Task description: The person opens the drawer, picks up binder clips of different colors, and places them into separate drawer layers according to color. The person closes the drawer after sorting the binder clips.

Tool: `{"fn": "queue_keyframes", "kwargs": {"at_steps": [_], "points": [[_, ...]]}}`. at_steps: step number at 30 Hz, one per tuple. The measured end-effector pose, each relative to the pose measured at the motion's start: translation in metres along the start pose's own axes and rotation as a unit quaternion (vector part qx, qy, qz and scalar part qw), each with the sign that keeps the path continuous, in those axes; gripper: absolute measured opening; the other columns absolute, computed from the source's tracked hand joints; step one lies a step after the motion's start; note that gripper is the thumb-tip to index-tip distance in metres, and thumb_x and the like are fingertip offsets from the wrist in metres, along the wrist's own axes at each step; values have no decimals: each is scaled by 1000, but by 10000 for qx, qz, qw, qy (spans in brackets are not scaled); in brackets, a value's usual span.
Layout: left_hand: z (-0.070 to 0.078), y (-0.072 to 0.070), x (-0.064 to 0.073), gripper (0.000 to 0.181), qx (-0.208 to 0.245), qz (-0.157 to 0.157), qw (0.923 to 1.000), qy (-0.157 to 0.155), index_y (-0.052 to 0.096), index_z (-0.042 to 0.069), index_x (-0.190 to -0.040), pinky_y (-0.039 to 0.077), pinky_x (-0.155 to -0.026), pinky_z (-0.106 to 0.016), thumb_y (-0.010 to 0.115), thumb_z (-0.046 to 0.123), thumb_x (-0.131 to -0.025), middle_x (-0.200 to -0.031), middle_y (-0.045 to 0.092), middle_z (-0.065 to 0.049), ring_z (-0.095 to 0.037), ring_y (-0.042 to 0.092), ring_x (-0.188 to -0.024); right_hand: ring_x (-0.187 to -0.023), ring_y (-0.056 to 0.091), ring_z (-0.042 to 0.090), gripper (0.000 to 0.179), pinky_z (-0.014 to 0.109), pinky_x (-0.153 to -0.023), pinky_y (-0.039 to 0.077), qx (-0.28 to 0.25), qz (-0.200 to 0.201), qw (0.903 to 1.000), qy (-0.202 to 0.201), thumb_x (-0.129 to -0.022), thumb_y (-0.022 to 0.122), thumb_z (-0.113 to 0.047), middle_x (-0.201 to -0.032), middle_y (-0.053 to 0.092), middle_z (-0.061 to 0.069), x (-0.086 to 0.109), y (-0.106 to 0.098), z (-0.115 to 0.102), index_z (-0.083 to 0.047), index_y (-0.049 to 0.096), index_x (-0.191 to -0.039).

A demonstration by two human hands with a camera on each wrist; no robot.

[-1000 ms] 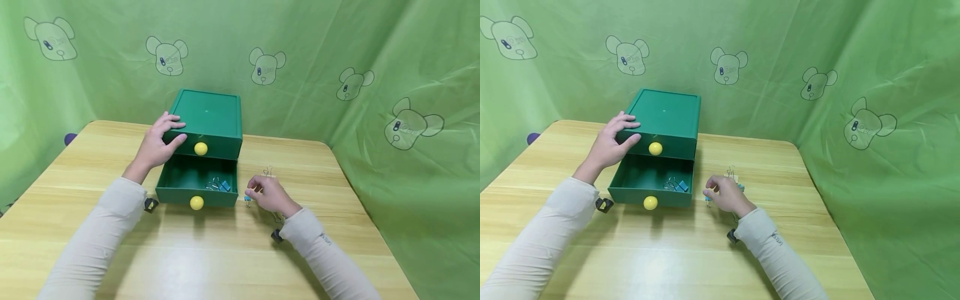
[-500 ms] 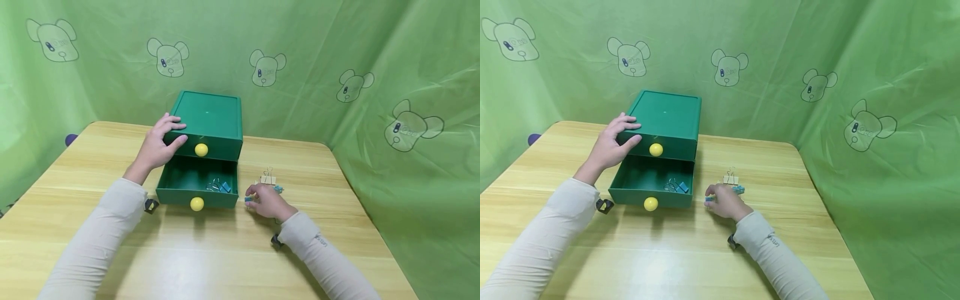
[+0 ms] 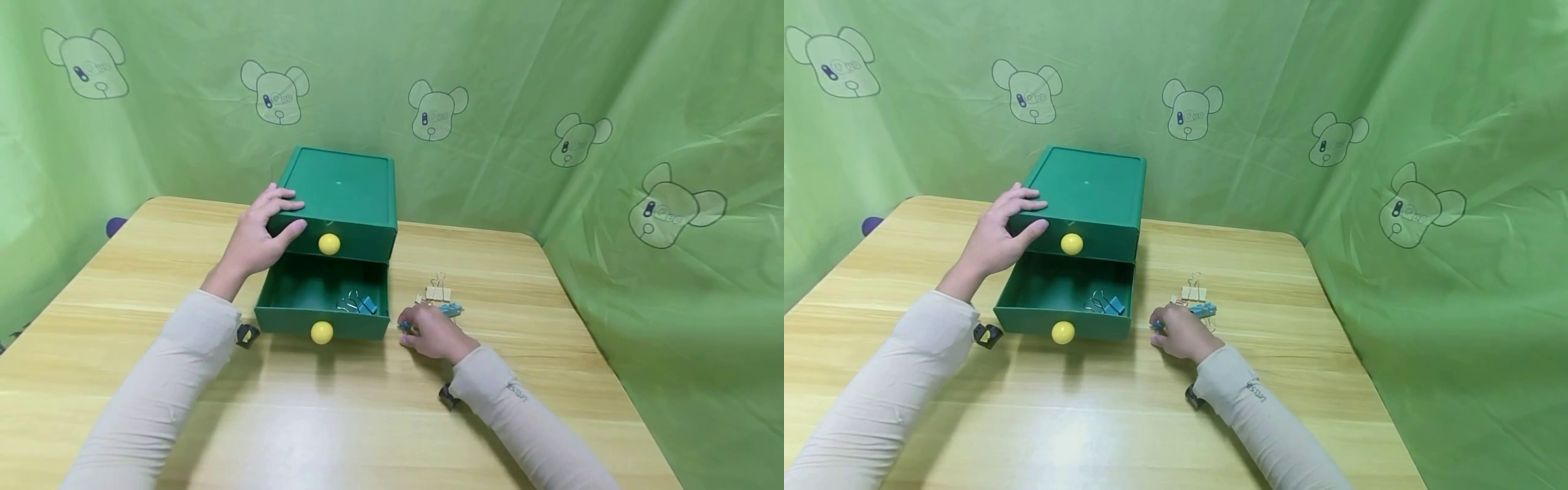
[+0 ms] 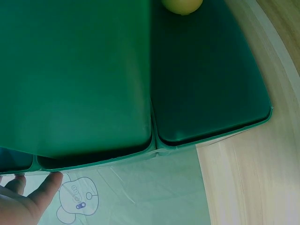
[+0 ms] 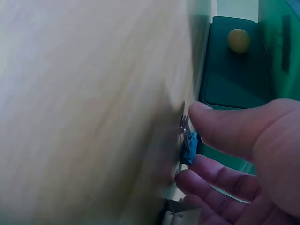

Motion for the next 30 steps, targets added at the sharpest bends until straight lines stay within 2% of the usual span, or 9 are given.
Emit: {"fn": "queue_keyframes", "kwargs": {"at_steps": [5, 13, 20, 26, 30], "points": [[0, 1, 0, 39, -30, -9, 10000, 4, 64, 2, -123, 14, -115, -52, 64, 26, -93, -141, 48, -13, -24, 18, -145, -79, 57, 17, 27, 35, -74, 50, 165, -41, 9998, 125, -80, 80, -12, -89, 65, 4, 0, 2, 3, -3, 71, -104], [1, 0, 0, 39, -11, -2, 10000, -6, 64, 3, -123, 13, -115, -54, 64, 26, -92, -141, 48, -13, -24, 18, -145, -82, 58, 19, 31, 36, -77, 51, 100, 36, 9996, 261, -77, 82, -11, -91, 65, 6, 1, 0, 3, -2, 70, -104], [0, -1, 0, 39, -5, 9, 10000, 15, 64, 3, -123, 13, -114, -54, 64, 26, -92, -141, 48, -13, -24, 18, -145, -79, 54, 18, 27, 33, -74, 49, 65, 181, 9992, 358, -74, 84, -10, -85, 57, 2, 1, -3, 4, -5, 71, -97], [1, -1, 1, 39, 39, 16, 10000, 20, 64, 3, -123, 14, -115, -53, 64, 27, -92, -141, 48, -13, -23, 18, -145, -79, 55, 17, 18, 33, -74, 49, -89, 355, 9991, 202, -78, 80, -6, -85, 61, 1, 1, -6, 3, -6, 67, -91], [2, -2, 1, 40, 45, 21, 10000, 21, 64, 3, -123, 14, -115, -53, 64, 28, -92, -141, 48, -12, -23, 18, -145, -79, 59, 17, 14, 34, -74, 52, -317, 597, 9976, 168, -84, 74, -3, -86, 64, 3, 2, -11, 4, -4, 67, -96]]}}
Point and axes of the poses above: each hand's wrist, its own x-axis away from the middle knuckle, its own y-axis out of the palm, z = x × y, the point moved 10 cm from there along -x, towards the middle knuckle
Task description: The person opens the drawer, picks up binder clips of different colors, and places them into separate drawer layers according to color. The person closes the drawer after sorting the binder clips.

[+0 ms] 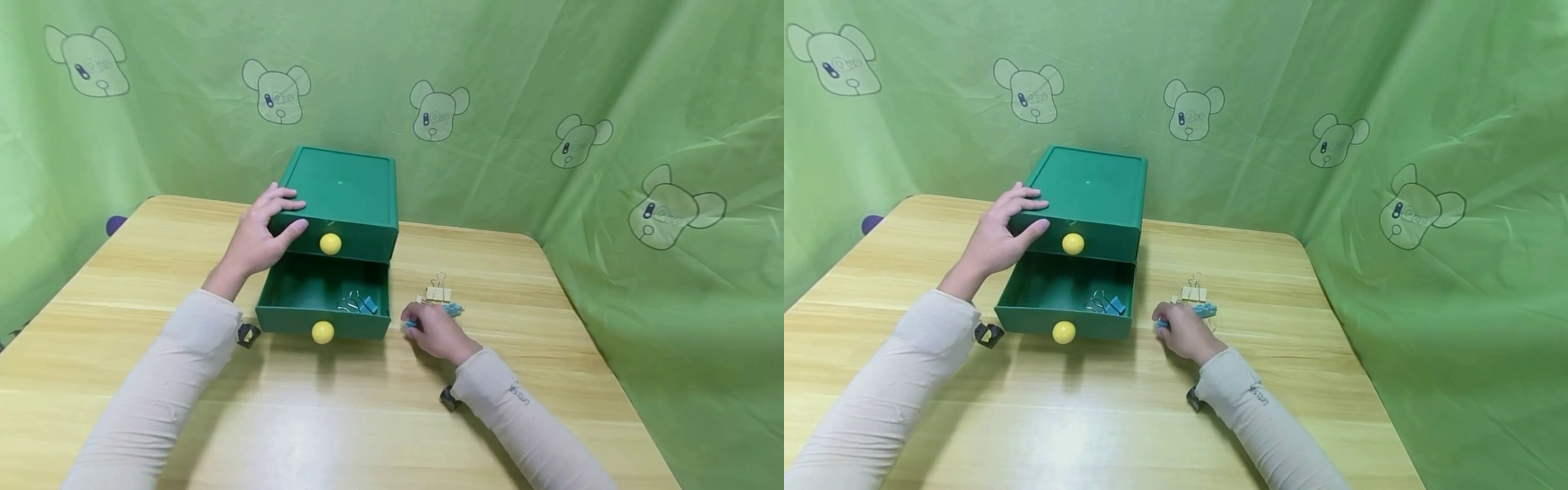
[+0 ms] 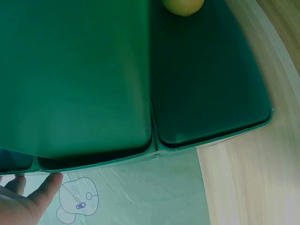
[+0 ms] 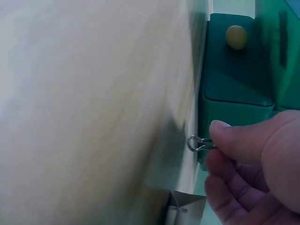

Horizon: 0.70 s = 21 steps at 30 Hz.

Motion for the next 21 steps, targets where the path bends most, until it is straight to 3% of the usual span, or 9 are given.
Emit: {"fn": "queue_keyframes", "kwargs": {"at_steps": [6, 13, 21], "points": [[-3, 1, 1, 39, -16, -10, 10000, -52, 64, 3, -124, 13, -115, -54, 64, 28, -92, -142, 48, -12, -22, 17, -146, -74, 59, 15, 17, 33, -70, 52, -167, 224, 9996, -6, -84, 74, -4, -82, 64, 2, 2, -6, 0, -5, 63, -97], [-3, 1, 0, 38, 17, 0, 10000, -17, 64, 2, -123, 13, -115, -54, 64, 25, -92, -141, 48, -14, -24, 18, -145, -69, 56, 11, 14, 27, -64, 50, -230, 191, 9995, -63, -83, 75, -5, -77, 60, -2, 3, -5, -2, -8, 62, -87], [1, 0, 0, 39, 5, -18, 10000, -18, 64, 3, -123, 14, -115, -51, 64, 26, -92, -141, 48, -13, -23, 18, -145, -69, 55, 10, 11, 27, -64, 50, -289, 215, 9993, -113, -85, 74, -7, -77, 60, -2, 2, -10, -6, -7, 64, -89]]}}
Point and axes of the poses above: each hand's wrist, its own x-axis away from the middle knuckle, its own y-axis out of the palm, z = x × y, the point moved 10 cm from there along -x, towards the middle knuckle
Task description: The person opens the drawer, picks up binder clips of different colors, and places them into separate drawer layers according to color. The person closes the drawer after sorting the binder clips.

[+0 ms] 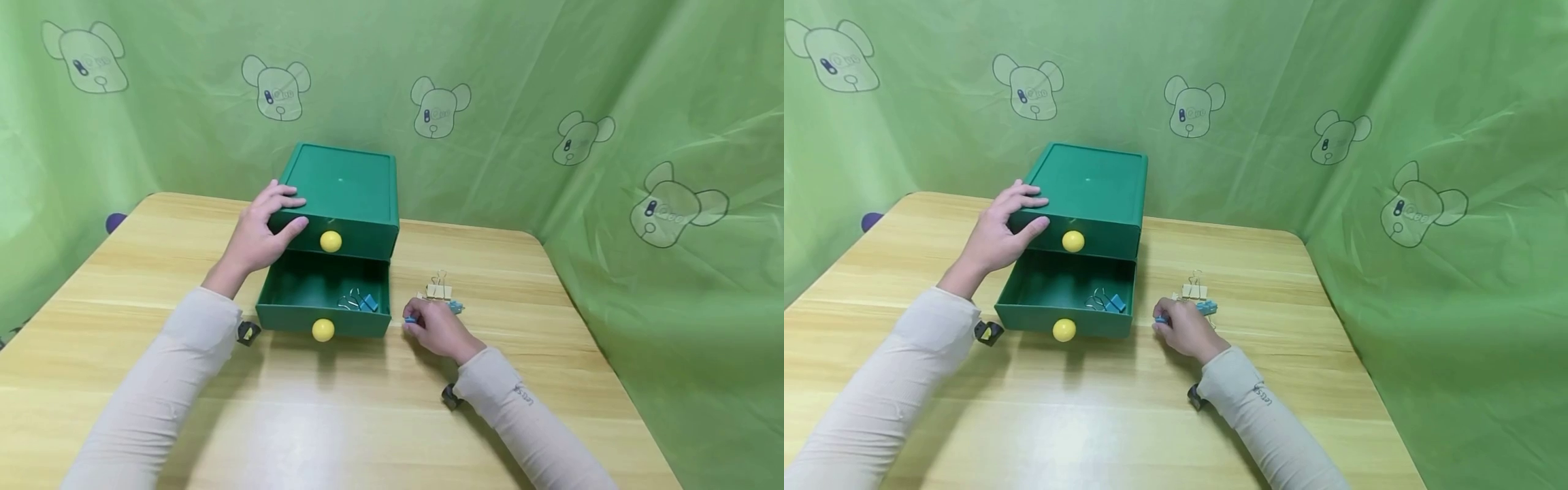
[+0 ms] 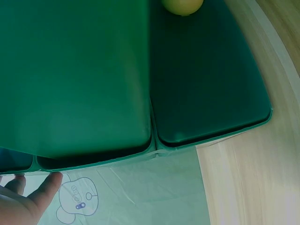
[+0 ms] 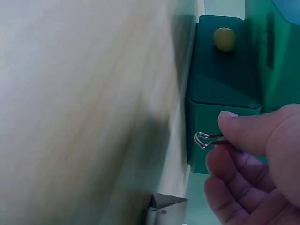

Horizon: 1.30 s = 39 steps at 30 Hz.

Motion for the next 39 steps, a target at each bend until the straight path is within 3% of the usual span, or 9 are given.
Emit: {"fn": "queue_keyframes", "kwargs": {"at_steps": [25, 39], "points": [[-1, 0, 1, 39, 6, -13, 10000, -37, 64, 3, -124, 14, -115, -52, 64, 26, -92, -141, 48, -13, -22, 18, -146, -64, 51, 9, 5, 25, -58, 47, -144, 596, 9972, -430, -90, 69, -10, -77, 59, -4, -1, -21, -25, -5, 70, -90], [-2, 0, 0, 39, -8, 7, 10000, -35, 64, 2, -124, 14, -115, -52, 64, 26, -92, -141, 48, -13, -23, 18, -146, -63, 51, 8, 4, 24, -57, 47, -111, 701, 9960, -535, -89, 70, -11, -74, 58, -6, 0, -28, -34, -7, 69, -89]]}}
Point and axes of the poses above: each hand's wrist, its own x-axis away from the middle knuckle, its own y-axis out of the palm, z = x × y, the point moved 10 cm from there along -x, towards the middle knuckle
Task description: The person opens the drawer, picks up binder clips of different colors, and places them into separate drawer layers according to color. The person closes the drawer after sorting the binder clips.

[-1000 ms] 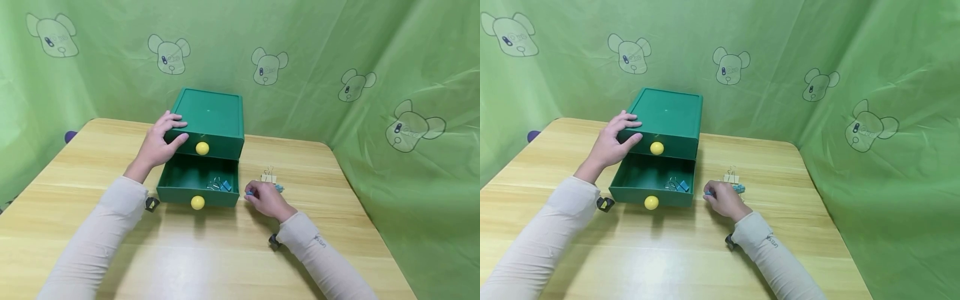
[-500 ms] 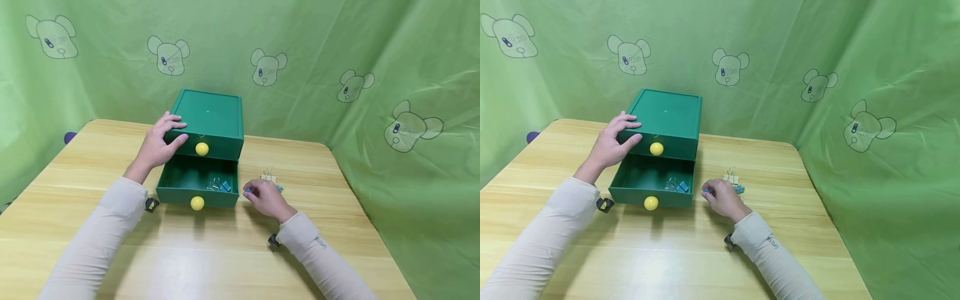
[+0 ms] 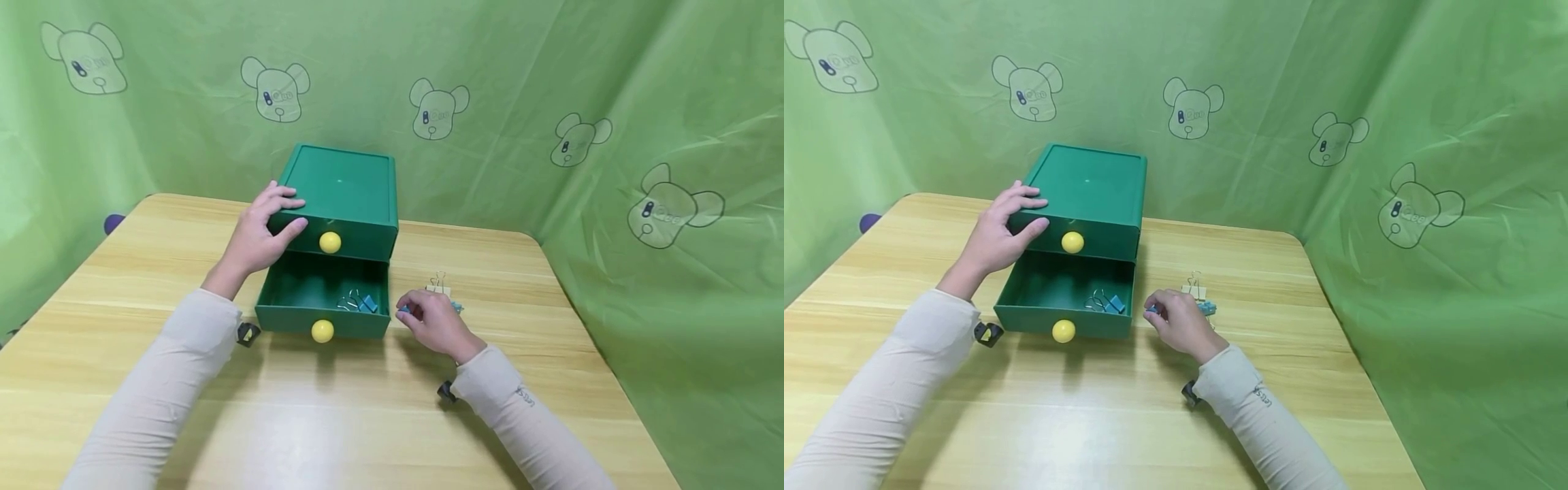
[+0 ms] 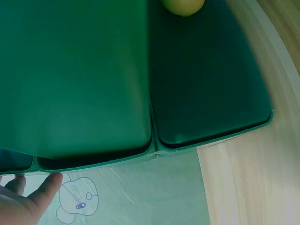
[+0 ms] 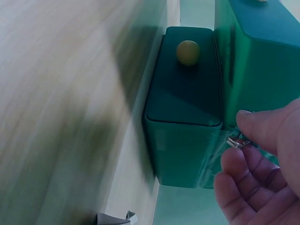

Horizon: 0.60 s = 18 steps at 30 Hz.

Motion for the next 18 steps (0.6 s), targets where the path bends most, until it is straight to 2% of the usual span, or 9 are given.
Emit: {"fn": "queue_keyframes", "kwargs": {"at_steps": [18], "points": [[-1, 0, 0, 39, -6, 0, 10000, 2, 64, 3, -124, 14, -115, -52, 64, 26, -92, -142, 48, -12, -22, 18, -146, -66, 52, 9, 4, 24, -59, 48, 20, 71, 9998, -167, -88, 71, -10, -76, 59, -5, -4, -4, -12, -7, 68, -90]]}}
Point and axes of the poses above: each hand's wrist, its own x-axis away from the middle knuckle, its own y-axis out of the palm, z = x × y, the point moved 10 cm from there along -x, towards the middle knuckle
